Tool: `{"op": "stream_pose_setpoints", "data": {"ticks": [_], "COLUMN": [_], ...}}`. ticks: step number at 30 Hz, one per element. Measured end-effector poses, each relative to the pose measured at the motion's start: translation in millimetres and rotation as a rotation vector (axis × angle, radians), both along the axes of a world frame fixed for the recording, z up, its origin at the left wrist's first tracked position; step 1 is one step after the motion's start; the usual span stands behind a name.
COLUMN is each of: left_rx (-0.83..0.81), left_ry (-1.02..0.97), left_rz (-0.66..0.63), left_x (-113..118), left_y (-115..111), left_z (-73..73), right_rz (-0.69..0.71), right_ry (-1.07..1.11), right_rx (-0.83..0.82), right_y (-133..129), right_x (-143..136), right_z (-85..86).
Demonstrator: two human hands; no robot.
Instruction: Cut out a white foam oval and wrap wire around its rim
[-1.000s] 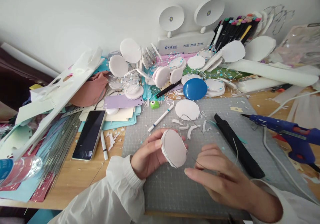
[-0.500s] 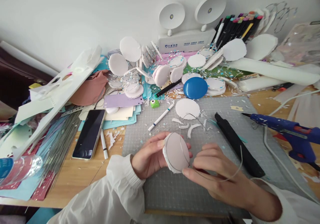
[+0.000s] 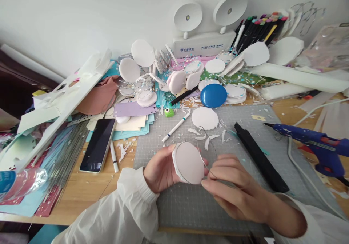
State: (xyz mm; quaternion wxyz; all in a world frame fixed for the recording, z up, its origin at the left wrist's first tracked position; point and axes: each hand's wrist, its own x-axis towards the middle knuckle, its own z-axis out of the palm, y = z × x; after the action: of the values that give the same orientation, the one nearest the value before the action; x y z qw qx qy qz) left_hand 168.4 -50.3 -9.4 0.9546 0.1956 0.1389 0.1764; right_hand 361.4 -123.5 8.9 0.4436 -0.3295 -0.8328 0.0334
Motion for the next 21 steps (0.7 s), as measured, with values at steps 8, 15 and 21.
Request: {"op": "stream_pose_setpoints", "data": {"ticks": [8,15,21], "left_rx": [-0.033,-0.072,-0.091], "left_ry": [-0.019,-0.025,0.012], "left_rz": [-0.085,-0.116,-0.087], "left_x": [-1.4,-2.8,-0.1], "left_y": [0.2,0.6,2.8], "left_z": [-1.5,-6.3,-1.4], "right_rz": [-0.085,-0.151,-0.149], "right_ry": [-0.035,-0.022,0.043], "right_rx": [0.037,0.056,0.019], "right_y": [1.1,3.8,3.3], "right_x": [-2.7,-9.1,-9.2], "right_z": [5.8,7.1,4.8]}}
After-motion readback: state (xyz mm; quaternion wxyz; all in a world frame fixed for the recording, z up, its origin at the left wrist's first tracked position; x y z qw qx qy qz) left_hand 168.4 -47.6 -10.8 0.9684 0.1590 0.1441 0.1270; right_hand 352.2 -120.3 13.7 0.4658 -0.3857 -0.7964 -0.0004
